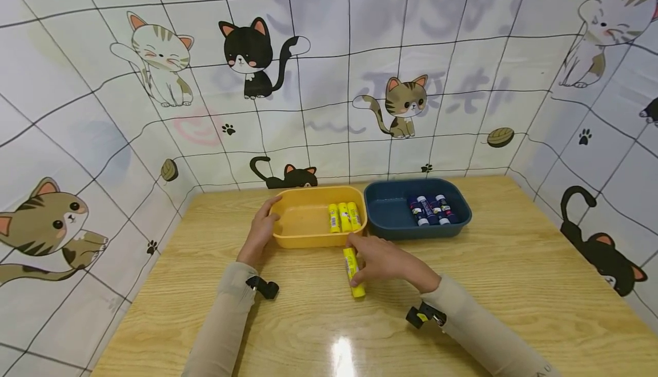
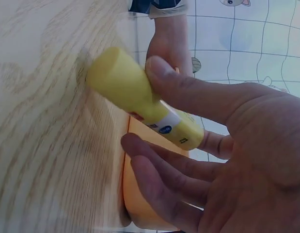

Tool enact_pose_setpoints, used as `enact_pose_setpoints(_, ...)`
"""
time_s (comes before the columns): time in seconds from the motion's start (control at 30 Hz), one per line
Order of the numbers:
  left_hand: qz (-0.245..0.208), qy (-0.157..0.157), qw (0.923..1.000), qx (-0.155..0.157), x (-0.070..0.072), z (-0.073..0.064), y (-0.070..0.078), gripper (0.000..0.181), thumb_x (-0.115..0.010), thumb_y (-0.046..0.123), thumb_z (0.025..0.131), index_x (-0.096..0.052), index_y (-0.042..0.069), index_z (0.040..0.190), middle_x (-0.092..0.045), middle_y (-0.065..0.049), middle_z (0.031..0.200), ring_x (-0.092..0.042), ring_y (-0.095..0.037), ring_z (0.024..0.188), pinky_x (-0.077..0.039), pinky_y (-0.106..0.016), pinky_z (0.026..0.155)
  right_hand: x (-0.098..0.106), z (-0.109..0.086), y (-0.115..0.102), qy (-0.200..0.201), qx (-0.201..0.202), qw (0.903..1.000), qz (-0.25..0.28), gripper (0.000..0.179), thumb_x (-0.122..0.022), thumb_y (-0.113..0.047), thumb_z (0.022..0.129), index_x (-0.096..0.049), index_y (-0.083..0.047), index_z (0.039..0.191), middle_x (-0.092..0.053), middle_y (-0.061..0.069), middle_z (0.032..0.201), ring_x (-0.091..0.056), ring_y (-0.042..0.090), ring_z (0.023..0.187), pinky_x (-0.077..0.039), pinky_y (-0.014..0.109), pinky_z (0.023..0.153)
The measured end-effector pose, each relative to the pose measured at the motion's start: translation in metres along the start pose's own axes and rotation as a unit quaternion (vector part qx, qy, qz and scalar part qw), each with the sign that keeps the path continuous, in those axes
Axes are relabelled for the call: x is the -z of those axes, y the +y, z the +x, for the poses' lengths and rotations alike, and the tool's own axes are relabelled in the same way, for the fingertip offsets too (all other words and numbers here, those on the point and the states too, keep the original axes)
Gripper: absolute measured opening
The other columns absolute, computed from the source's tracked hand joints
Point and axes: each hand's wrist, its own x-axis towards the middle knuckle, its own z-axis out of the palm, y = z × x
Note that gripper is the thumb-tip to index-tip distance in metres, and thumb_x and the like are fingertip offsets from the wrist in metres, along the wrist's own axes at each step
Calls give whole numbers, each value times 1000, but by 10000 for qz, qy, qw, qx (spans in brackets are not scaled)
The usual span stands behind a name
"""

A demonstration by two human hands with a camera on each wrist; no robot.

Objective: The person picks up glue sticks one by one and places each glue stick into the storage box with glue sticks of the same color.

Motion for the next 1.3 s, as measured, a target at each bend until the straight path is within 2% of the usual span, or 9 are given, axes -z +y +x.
enact_pose_setpoints(0.13, 18, -10, 10000, -45, -1, 2, -1, 58, -39, 9, 102, -41, 22, 159, -25, -7, 172, -18, -28, 161, -21, -50, 129, 1, -1, -1, 62, 92, 9999, 131, 58, -90, -22, 80, -55, -15, 125, -66, 3, 103, -62, 14, 79, -51, 29, 66)
enact_pose_setpoints(0.33, 20, -10, 10000, -25, -3, 2, -1, 57, -39, 10, 103, -41, 23, 159, -25, -6, 172, -20, -28, 160, -23, -51, 128, 2, -3, -1, 96, 224, 9993, 282, 51, -86, -17, 84, -54, -13, 124, -68, 5, 109, -70, 15, 88, -60, 29, 75)
enact_pose_setpoints(0.73, 31, -56, 10000, -1, -4, 2, 0, 57, -38, 9, 104, -40, 22, 160, -23, -6, 173, -17, -30, 161, -21, -54, 128, 4, -2, 0, 104, 387, 9983, 424, 38, -80, -16, 89, -56, -13, 118, -71, 7, 109, -69, 15, 90, -61, 30, 77)
enact_pose_setpoints(1.0, 26, -57, 10000, -34, -4, 1, 2, 59, -37, 10, 102, -40, 23, 160, -23, -5, 173, -16, -29, 161, -20, -53, 129, 6, -3, -2, 92, 292, 9982, 506, 35, -78, -16, 91, -56, -15, 119, -71, 6, 112, -68, 16, 93, -60, 30, 78)
enact_pose_setpoints(1.3, 38, -22, 10000, 60, -2, -1, 0, 57, -38, 11, 103, -40, 24, 159, -23, -5, 173, -18, -29, 161, -21, -53, 128, 14, -4, -5, 291, 669, 9963, 448, 35, -78, -17, 91, -54, -12, 117, -72, 7, 107, -71, 16, 89, -59, 25, 74)
